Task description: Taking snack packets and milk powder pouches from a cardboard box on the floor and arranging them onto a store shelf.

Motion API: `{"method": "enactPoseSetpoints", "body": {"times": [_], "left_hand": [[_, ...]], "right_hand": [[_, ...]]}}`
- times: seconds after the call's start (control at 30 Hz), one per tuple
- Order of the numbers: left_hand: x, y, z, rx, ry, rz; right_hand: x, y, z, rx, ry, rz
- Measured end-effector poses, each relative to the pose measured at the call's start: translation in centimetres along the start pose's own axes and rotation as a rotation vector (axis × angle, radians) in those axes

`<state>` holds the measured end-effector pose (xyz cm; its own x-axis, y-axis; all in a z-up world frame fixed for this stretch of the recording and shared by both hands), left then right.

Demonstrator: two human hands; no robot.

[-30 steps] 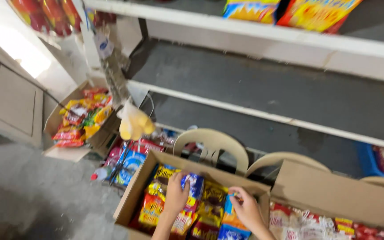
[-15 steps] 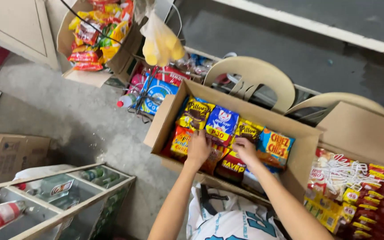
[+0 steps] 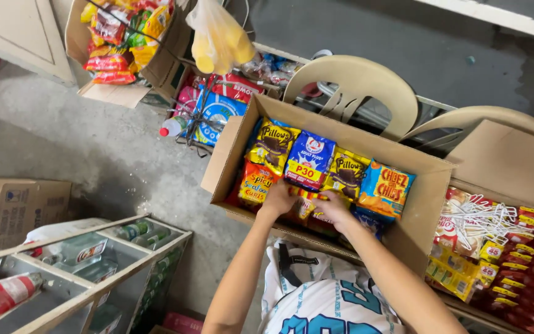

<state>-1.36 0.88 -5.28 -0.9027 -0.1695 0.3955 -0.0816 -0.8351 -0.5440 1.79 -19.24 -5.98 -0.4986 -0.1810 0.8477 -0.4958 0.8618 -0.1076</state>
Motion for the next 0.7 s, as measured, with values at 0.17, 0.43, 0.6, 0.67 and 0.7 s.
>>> {"method": "enactPoseSetpoints", "body": {"times": [0.17,0.43,0.6,0.67,0.7], "left_hand": [[2.1,-4.0,6.2,0.210,0.100,0.017],[3.1,-3.1,19.2,0.586,0.341,0.130],[1.7,-1.0,26.9,0.322,0.294,0.372],[2.4,-1.7,31.3,0.391,0.391,0.364],[2.9,-1.9,33.3,0.460,0.455,0.351]], "right_hand": [[1.8,-4.3,-2.3,-0.103,-0.234,0.052],[8.0,-9.9,-10.0,-0.617,-0.322,0.040],[10.4,-13.2,-11.6,-0.365,-0.716,0.644],[13.2,-15.6,-13.2,-0.318,-0.727,0.737],[14.6,-16.7,-13.8,-0.263,-0.710,0.815]]}}
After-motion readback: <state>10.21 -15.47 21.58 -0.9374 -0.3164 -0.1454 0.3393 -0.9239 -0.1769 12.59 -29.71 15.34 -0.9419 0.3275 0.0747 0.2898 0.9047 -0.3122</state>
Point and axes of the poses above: each hand's wrist, its own x-axis away from the middle knuckle, its own y-axis out of the palm, z = x × y, the point moved 2 cm from there along -x, towards the middle knuckle, and after that the axes turned 7 degrees about x, right-handed, at the moved point
